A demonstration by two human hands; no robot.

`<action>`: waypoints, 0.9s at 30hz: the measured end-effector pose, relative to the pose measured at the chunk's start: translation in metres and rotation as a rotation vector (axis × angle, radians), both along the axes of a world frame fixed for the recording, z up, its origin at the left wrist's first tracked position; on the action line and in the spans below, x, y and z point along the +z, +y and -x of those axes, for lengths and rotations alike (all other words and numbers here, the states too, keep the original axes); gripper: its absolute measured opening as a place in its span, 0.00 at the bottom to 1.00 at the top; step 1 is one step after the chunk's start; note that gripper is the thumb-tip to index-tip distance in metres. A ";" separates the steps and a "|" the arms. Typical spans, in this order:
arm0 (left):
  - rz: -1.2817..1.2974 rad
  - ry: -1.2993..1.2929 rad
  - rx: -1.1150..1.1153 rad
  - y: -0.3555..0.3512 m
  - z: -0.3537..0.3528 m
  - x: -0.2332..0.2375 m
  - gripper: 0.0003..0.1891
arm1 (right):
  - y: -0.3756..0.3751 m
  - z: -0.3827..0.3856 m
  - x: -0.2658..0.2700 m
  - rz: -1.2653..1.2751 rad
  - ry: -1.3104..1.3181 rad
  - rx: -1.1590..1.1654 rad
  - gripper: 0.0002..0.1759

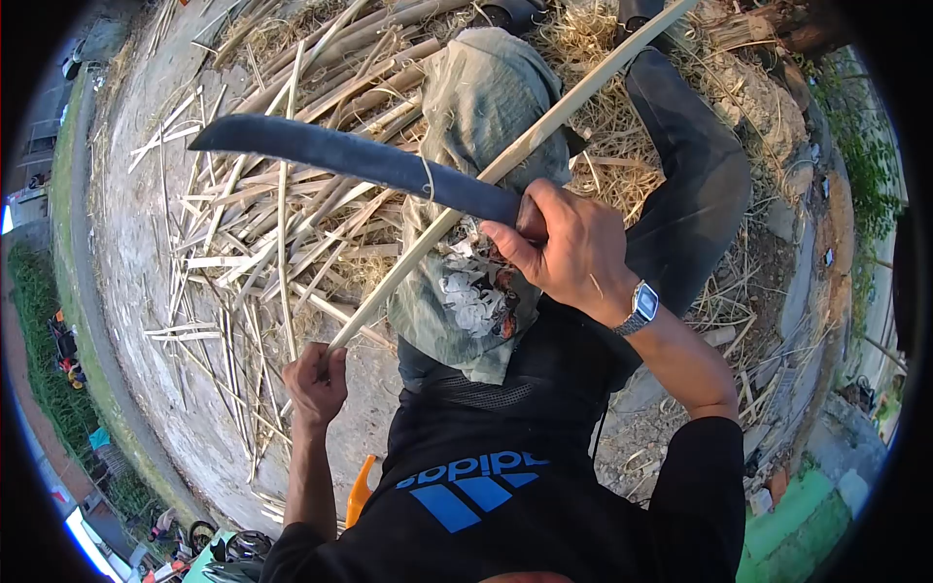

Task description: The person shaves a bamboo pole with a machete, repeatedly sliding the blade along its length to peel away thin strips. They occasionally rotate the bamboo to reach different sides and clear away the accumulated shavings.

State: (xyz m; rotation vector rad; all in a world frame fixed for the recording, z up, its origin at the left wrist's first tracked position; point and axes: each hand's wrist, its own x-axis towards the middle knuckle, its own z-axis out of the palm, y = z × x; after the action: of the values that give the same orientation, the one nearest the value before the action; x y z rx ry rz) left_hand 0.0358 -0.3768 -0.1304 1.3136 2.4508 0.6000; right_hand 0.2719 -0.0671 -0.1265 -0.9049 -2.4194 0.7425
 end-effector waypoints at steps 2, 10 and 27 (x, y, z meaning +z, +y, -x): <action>-0.022 -0.144 -0.009 0.007 -0.003 -0.004 0.09 | -0.007 0.000 -0.001 -0.017 -0.020 0.024 0.27; -0.116 -0.078 0.086 0.054 -0.023 -0.015 0.16 | 0.028 -0.008 -0.001 -0.017 -0.108 -0.050 0.28; -0.216 0.121 0.039 0.038 -0.039 -0.023 0.15 | 0.054 -0.017 0.014 0.000 -0.095 -0.151 0.35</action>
State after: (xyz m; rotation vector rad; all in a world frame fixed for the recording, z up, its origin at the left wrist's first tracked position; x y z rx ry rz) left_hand 0.0746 -0.3390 -0.1532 1.4231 2.5728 0.8385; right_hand 0.2886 -0.0126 -0.1128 -1.1321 -2.3990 0.6580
